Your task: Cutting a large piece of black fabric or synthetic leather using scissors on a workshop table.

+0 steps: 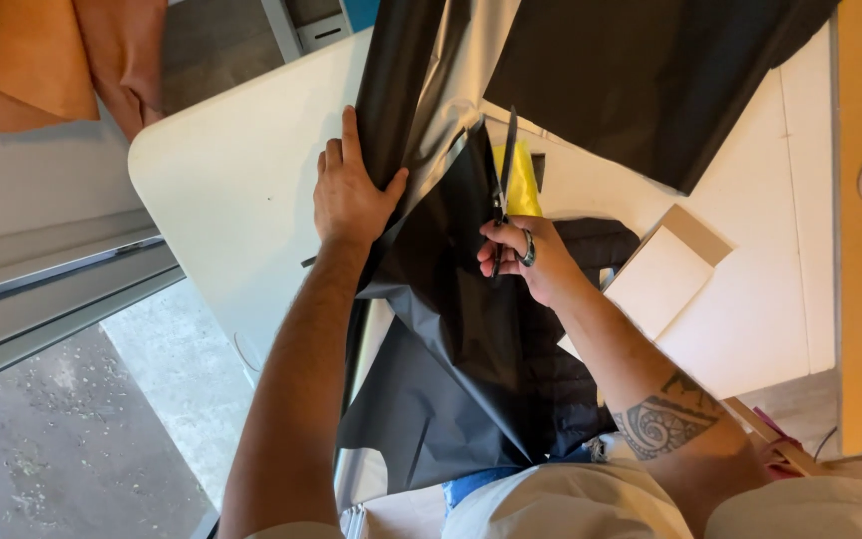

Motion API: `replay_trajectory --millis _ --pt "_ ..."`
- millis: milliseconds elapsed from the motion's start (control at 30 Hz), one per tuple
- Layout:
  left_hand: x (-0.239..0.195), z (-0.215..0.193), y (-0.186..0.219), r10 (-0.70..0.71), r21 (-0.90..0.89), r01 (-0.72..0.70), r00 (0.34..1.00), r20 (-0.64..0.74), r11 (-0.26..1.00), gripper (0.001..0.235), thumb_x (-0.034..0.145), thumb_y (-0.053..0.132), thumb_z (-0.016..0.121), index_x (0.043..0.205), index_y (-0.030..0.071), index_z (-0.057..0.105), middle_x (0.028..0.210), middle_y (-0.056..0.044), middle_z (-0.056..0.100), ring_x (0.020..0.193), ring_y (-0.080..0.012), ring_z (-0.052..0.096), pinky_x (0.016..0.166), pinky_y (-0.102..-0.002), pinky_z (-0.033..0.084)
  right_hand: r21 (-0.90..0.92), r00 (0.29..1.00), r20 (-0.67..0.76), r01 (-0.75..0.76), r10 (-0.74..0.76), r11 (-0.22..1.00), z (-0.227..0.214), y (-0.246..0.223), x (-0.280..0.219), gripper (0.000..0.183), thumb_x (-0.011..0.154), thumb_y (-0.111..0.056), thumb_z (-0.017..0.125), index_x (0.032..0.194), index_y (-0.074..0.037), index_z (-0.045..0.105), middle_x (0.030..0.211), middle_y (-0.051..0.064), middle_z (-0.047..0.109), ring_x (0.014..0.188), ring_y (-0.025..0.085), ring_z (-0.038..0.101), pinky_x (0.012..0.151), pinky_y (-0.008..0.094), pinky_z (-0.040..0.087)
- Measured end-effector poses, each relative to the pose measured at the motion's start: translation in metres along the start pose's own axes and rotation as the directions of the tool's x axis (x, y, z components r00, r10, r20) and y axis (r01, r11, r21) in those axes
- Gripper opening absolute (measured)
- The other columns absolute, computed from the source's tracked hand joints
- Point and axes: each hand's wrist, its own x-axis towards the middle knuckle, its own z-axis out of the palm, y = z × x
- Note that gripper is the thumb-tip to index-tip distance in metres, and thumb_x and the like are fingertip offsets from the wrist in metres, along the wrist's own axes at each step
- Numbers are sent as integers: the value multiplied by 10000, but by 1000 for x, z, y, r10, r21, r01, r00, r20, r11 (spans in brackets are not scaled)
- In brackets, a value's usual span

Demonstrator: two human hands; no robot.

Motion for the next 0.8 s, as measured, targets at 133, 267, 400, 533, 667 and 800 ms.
replay_trajectory --millis 133,267,400,533,667,800 --pt "0 1 -1 -3 -2 3 1000 4 1000 1035 931 506 776 1649 131 131 1243 -123 526 1209 -290 578 978 -444 570 3 998 23 66 -66 998 14 2 26 414 839 -370 791 992 6 711 712 188 692 616 311 747 619 424 643" --pt "2 2 -3 21 -12 -21 1000 -16 1000 1037 929 486 780 1651 119 134 1224 -116 526 1199 -285 579 979 -433 565 82 995 -24 100 -98 992 37 -8 49 331 842 -278 776 956 20 685 666 170 666 589 294 745 615 421 652" --pt "2 4 -4 22 -14 -22 1000 -21 1000 1035 928 489 781 1650 116 140 1230 -123 529 1202 -294 577 994 -439 560 91 989 -59 137 -132 986 52 -5 68 285 851 -260 772 850 6 669 625 170 652 544 290 733 566 412 646" --pt "3 5 -5 16 -13 -17 1000 -18 1000 1045 920 498 779 1653 127 133 1228 -112 529 1202 -278 577 1000 -427 560 55 984 -77 166 -161 985 61 -10 63 292 859 -258 771 832 10 658 619 168 642 532 283 724 542 397 639" --pt "3 6 -7 25 -26 -26 999 -28 999 1050 916 492 786 1656 135 132 1216 -107 533 1196 -283 582 962 -440 579 48 973 -125 199 -192 979 48 -4 52 270 843 -248 770 894 -2 671 611 141 624 512 241 695 529 337 623" --pt "1 5 -6 39 -18 -40 998 -41 999 1044 914 505 780 1653 125 148 1215 -115 536 1189 -290 584 942 -448 584 -251 962 0 263 -272 932 5 21 0 184 876 -243 711 858 -60 698 548 94 634 473 183 596 491 264 497"
